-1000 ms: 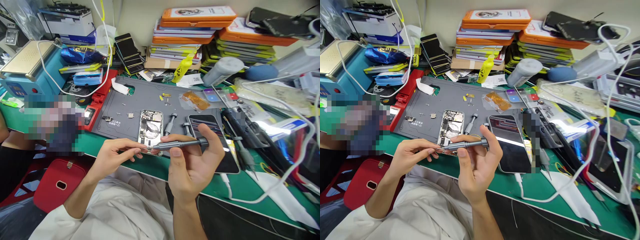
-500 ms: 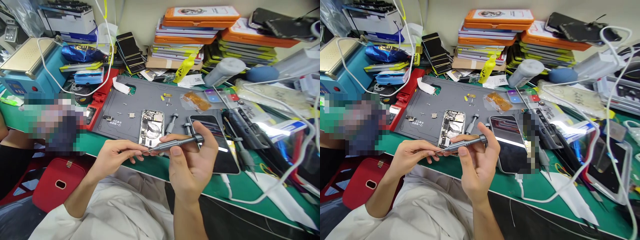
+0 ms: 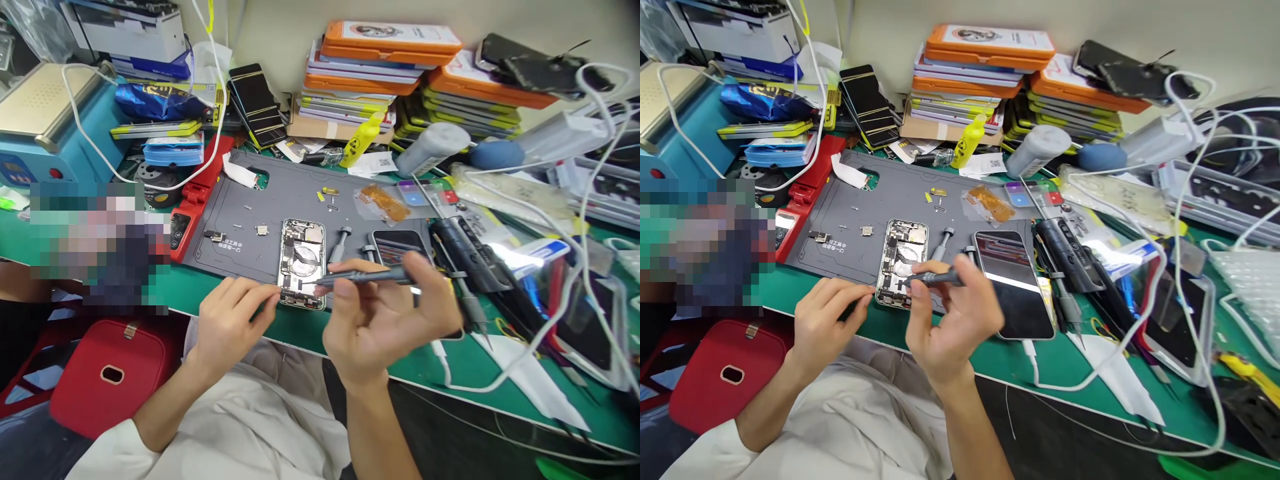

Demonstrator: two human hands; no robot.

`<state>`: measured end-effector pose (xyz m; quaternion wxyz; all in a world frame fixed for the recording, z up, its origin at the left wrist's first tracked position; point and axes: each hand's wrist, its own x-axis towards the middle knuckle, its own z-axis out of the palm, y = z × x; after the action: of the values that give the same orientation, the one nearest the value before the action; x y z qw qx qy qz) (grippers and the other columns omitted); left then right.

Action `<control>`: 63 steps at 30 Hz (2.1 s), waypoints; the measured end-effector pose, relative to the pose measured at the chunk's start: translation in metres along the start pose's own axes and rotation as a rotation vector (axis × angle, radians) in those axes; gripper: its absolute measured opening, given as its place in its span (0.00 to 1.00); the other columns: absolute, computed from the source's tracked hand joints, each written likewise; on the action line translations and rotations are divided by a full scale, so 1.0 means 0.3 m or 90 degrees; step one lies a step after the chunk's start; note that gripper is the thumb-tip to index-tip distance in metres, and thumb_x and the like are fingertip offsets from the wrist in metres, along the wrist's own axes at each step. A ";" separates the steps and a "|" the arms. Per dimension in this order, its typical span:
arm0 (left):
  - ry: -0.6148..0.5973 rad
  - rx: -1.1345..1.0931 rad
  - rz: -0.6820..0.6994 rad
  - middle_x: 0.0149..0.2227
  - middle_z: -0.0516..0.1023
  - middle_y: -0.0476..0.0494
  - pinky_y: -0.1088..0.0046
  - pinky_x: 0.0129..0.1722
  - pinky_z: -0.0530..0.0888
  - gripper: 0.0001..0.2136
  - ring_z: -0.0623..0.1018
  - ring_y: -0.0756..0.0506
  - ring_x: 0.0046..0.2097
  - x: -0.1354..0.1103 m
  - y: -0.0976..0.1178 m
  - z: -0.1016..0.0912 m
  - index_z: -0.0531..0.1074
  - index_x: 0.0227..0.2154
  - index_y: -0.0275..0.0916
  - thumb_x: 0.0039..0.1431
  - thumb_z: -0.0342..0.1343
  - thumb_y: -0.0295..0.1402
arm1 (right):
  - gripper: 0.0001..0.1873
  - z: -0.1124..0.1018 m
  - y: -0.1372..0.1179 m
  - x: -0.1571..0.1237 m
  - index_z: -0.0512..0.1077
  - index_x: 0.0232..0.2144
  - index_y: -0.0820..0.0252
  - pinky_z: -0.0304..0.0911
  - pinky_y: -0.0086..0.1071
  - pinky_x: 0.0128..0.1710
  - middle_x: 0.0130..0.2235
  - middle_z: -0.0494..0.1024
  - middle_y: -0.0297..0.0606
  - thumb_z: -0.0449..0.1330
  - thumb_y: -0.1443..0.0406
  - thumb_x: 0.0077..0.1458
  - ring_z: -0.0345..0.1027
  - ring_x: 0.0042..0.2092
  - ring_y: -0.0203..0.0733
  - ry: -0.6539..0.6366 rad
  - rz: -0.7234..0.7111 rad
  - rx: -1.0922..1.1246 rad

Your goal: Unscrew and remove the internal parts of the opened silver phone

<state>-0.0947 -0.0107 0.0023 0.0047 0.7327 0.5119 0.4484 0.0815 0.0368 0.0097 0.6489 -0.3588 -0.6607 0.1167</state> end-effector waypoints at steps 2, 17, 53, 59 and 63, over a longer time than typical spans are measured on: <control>-0.002 0.047 0.055 0.37 0.88 0.47 0.67 0.38 0.76 0.04 0.82 0.46 0.36 -0.011 -0.004 0.004 0.82 0.46 0.39 0.74 0.65 0.26 | 0.34 0.010 0.018 -0.009 0.64 0.72 0.43 0.79 0.31 0.31 0.47 0.77 0.39 0.64 0.72 0.70 0.82 0.41 0.41 -0.060 -0.029 -0.018; -0.036 0.082 0.098 0.42 0.91 0.47 0.64 0.36 0.75 0.04 0.84 0.46 0.36 -0.024 -0.009 0.011 0.81 0.48 0.40 0.73 0.65 0.27 | 0.33 0.022 0.019 -0.027 0.64 0.72 0.47 0.80 0.32 0.34 0.45 0.81 0.39 0.62 0.74 0.71 0.83 0.40 0.42 -0.142 -0.012 -0.018; -0.027 0.069 0.088 0.42 0.90 0.46 0.65 0.39 0.78 0.05 0.84 0.46 0.37 -0.034 -0.005 0.021 0.80 0.47 0.40 0.73 0.64 0.25 | 0.30 -0.010 0.010 -0.002 0.72 0.69 0.44 0.81 0.43 0.48 0.51 0.84 0.40 0.64 0.73 0.71 0.82 0.51 0.46 -0.132 -0.082 -0.064; 0.001 0.060 0.009 0.42 0.88 0.45 0.66 0.44 0.78 0.06 0.82 0.45 0.41 -0.001 -0.012 -0.024 0.79 0.49 0.40 0.75 0.62 0.24 | 0.29 -0.006 0.008 0.009 0.73 0.67 0.45 0.82 0.42 0.46 0.49 0.85 0.38 0.66 0.72 0.69 0.82 0.49 0.46 -0.113 -0.097 -0.084; -0.040 0.228 0.000 0.43 0.87 0.42 0.63 0.44 0.76 0.05 0.80 0.42 0.41 0.078 -0.069 -0.048 0.82 0.50 0.39 0.77 0.62 0.30 | 0.31 0.007 -0.002 0.020 0.71 0.68 0.42 0.80 0.40 0.42 0.44 0.85 0.35 0.64 0.74 0.69 0.82 0.45 0.44 -0.121 -0.106 -0.084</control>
<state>-0.1180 0.0102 0.0165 -0.1100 0.7356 0.5829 0.3270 0.0799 0.0406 0.0144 0.5657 -0.3322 -0.7529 0.0523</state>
